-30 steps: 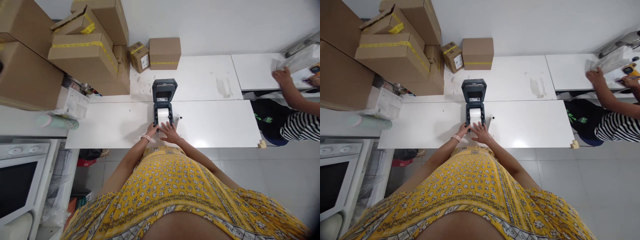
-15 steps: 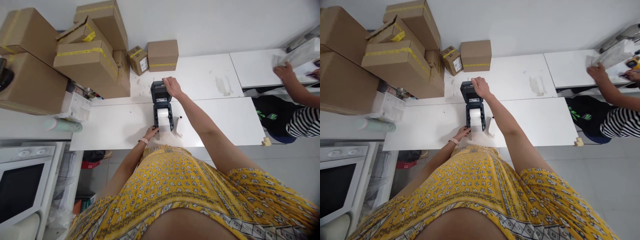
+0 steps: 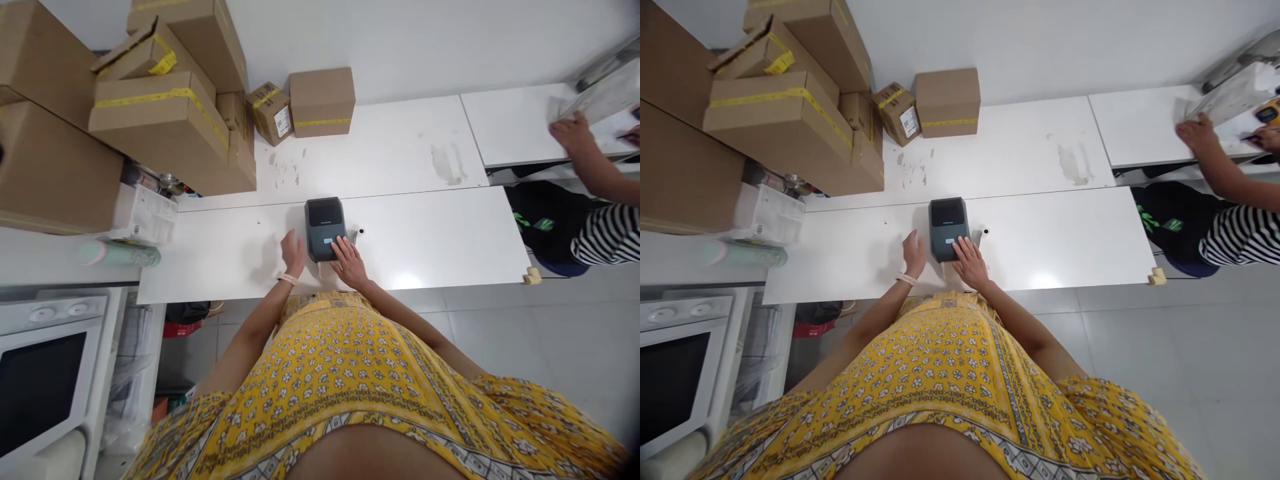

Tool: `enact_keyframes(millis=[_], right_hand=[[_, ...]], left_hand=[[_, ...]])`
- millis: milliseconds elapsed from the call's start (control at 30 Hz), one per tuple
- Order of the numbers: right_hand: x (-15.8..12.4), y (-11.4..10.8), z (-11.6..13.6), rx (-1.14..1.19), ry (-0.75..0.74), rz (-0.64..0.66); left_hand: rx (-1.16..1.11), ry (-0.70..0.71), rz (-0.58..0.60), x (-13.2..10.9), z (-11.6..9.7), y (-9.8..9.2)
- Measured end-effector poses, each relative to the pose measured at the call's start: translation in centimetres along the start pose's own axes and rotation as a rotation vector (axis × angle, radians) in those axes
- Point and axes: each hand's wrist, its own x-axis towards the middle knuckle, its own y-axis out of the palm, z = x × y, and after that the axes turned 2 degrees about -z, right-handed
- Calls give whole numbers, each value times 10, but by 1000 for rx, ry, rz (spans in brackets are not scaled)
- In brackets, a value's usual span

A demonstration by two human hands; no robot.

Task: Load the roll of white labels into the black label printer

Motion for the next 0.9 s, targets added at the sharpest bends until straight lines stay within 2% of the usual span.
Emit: enact_keyframes(millis=[67,133,200,267,333,533,700,800,900], right_hand=[[1,5,-2,-5,6,6],[1,9,-4,-6,0,18],[0,14,-5,-10,-5,28],[-3,20,-6,-14,-3,29],[-6,26,-6,-15,8,13],[-10,42,-10,2,-10,-52],[-7,53,-16,50,-6,-62],[-6,50,-15,83,10,-42],[-7,38,-9,116,39,-49]], left_hand=[[47,266,44,3,-34,10],[85,542,175,4,-58,18],[122,740,296,3,-69,23],[163,844,361,2,-70,28],[205,891,364,2,-66,31],[313,976,254,4,-56,41],[336,1008,271,5,-54,46],[276,958,265,5,-53,48],[143,747,174,5,-48,47]])
